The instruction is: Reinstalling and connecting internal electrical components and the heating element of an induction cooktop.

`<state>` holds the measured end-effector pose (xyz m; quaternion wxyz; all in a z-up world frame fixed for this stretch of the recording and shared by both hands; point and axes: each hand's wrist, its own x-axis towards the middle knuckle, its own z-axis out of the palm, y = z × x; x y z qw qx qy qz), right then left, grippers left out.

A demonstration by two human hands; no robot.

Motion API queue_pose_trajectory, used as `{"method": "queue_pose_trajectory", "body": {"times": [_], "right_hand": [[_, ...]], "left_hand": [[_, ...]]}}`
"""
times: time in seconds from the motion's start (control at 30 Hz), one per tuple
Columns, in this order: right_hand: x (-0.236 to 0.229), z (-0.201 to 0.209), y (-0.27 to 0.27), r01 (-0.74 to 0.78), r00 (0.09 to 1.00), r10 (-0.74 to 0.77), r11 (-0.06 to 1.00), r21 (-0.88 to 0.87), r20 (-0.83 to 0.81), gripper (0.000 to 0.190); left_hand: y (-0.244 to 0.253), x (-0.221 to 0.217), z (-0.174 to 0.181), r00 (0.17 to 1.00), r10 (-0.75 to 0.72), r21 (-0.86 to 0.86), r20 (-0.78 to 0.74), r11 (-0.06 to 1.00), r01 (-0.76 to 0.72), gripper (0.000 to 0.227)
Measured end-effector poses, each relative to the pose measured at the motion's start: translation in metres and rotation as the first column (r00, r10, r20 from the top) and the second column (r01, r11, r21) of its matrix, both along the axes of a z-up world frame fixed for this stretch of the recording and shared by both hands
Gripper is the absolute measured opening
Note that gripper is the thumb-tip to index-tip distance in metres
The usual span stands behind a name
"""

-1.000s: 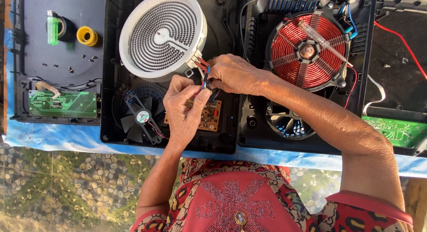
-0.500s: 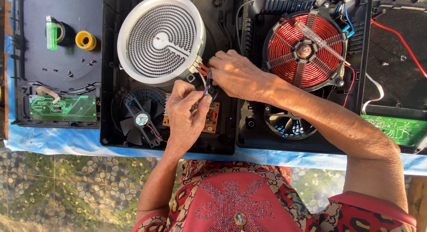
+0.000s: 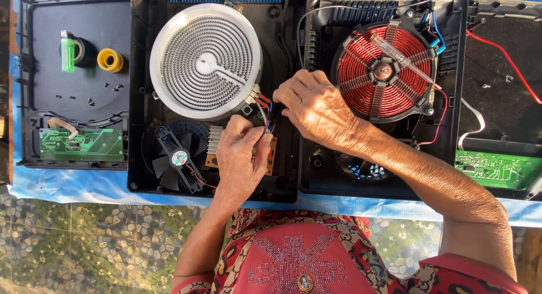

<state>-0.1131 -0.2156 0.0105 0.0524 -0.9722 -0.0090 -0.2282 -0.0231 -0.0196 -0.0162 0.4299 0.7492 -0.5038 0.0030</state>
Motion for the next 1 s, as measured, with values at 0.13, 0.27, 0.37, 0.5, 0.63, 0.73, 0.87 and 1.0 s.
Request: {"method": "queue_pose_trajectory", "body": {"times": [0.13, 0.27, 0.37, 0.5, 0.63, 0.73, 0.87, 1.0], "right_hand": [[0.003, -0.013, 0.005, -0.111, 0.993, 0.103, 0.983, 0.144, 0.062, 0.015], [0.007, -0.031, 0.003, -0.183, 0.982, 0.171, 0.965, 0.188, 0.077, 0.014], [0.006, -0.025, 0.003, -0.185, 0.982, 0.178, 0.977, 0.106, 0.068, 0.013], [0.004, -0.037, 0.000, -0.202, 0.979, 0.196, 0.964, 0.175, 0.047, 0.018], [0.001, -0.040, -0.004, -0.227, 0.973, 0.212, 0.947, 0.228, 0.088, 0.024], [0.000, -0.040, -0.006, -0.234, 0.972, 0.219, 0.945, 0.228, 0.090, 0.023], [0.000, -0.039, -0.005, -0.231, 0.972, 0.216, 0.948, 0.221, 0.090, 0.021], [0.003, -0.033, -0.001, -0.216, 0.975, 0.195, 0.947, 0.237, 0.109, 0.022]], "left_hand": [[0.000, -0.005, 0.001, 0.996, 0.032, 0.044, 0.088, 0.998, -0.036, 0.012], [-0.001, -0.012, 0.000, 0.993, 0.034, 0.088, 0.117, 0.995, -0.044, 0.016], [-0.001, -0.016, -0.002, 0.991, 0.037, 0.125, 0.128, 0.991, -0.054, 0.020], [-0.002, -0.021, 0.003, 0.991, 0.027, 0.124, 0.135, 0.991, -0.044, 0.024], [-0.004, -0.026, 0.007, 0.989, 0.021, 0.181, 0.149, 0.982, -0.048, 0.030], [-0.003, -0.028, 0.005, 0.989, 0.023, 0.189, 0.145, 0.981, -0.050, 0.035], [-0.003, -0.027, 0.006, 0.987, 0.026, 0.182, 0.159, 0.982, -0.055, 0.032], [-0.001, -0.023, -0.003, 0.985, 0.029, 0.158, 0.169, 0.986, -0.056, 0.031]]}}
